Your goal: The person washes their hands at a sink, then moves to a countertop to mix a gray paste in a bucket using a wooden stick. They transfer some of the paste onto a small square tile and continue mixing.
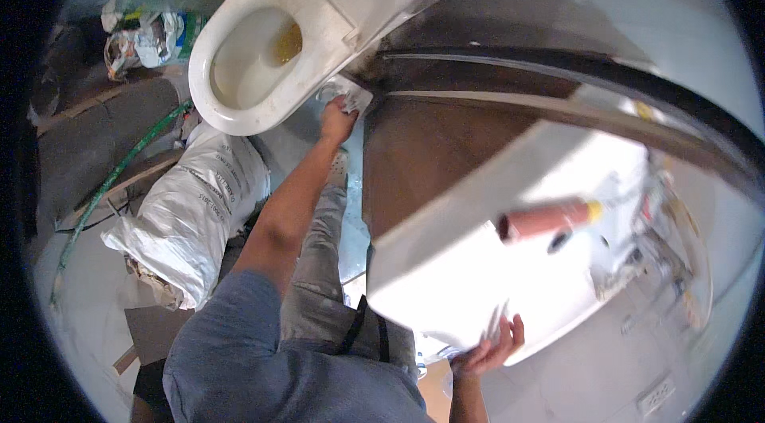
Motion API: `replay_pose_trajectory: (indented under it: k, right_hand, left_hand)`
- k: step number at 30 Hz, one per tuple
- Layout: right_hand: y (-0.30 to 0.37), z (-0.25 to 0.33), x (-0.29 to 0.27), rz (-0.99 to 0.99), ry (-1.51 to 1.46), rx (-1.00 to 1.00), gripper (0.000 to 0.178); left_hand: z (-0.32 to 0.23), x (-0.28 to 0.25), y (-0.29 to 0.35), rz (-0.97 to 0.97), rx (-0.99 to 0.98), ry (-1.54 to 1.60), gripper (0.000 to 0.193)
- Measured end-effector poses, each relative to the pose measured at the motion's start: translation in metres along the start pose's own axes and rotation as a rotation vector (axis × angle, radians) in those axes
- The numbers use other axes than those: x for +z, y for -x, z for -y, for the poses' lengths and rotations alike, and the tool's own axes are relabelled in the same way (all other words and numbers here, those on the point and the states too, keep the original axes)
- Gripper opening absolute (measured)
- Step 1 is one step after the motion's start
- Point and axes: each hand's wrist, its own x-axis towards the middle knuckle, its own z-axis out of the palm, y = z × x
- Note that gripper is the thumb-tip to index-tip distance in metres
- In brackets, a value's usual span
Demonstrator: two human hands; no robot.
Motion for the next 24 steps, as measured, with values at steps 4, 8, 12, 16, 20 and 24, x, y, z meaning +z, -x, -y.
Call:
replay_pose_trajectory:
  k: [4, 8, 12, 16, 20, 24]
  right_hand:
    - [-0.006, -0.005, 0.009, -0.081, -0.007, -0.134, 0.039]
    - [-0.019, 0.02, -0.008, 0.015, 0.079, -0.202, 0.043]
    - [-0.028, -0.002, -0.016, -0.027, -0.082, -0.243, 0.042]
    - [-0.062, -0.035, -0.082, 0.005, -0.656, -0.078, 0.042]
    - [-0.109, -0.058, -0.095, -0.024, -0.76, -0.088, 0.044]
    - [-0.149, -0.073, -0.091, 0.045, -1.071, 0.161, 0.043]
  left_hand:
    - [-0.073, -0.118, 0.096, 0.138, 0.075, 0.53, 0.028]
    - [-0.243, -0.242, 0.247, 0.11, 0.401, 0.665, 0.029]
    - [-0.38, -0.198, 0.364, 0.655, 0.703, 0.599, 0.042]
    - [-0.527, -0.084, 0.43, 1.083, 0.443, 0.743, 0.04]
    - [-0.574, -0.029, 0.407, 1.018, 0.109, 1.087, 0.032]
    - [-0.581, -0.03, 0.415, 1.103, 0.19, 0.892, 0.027]
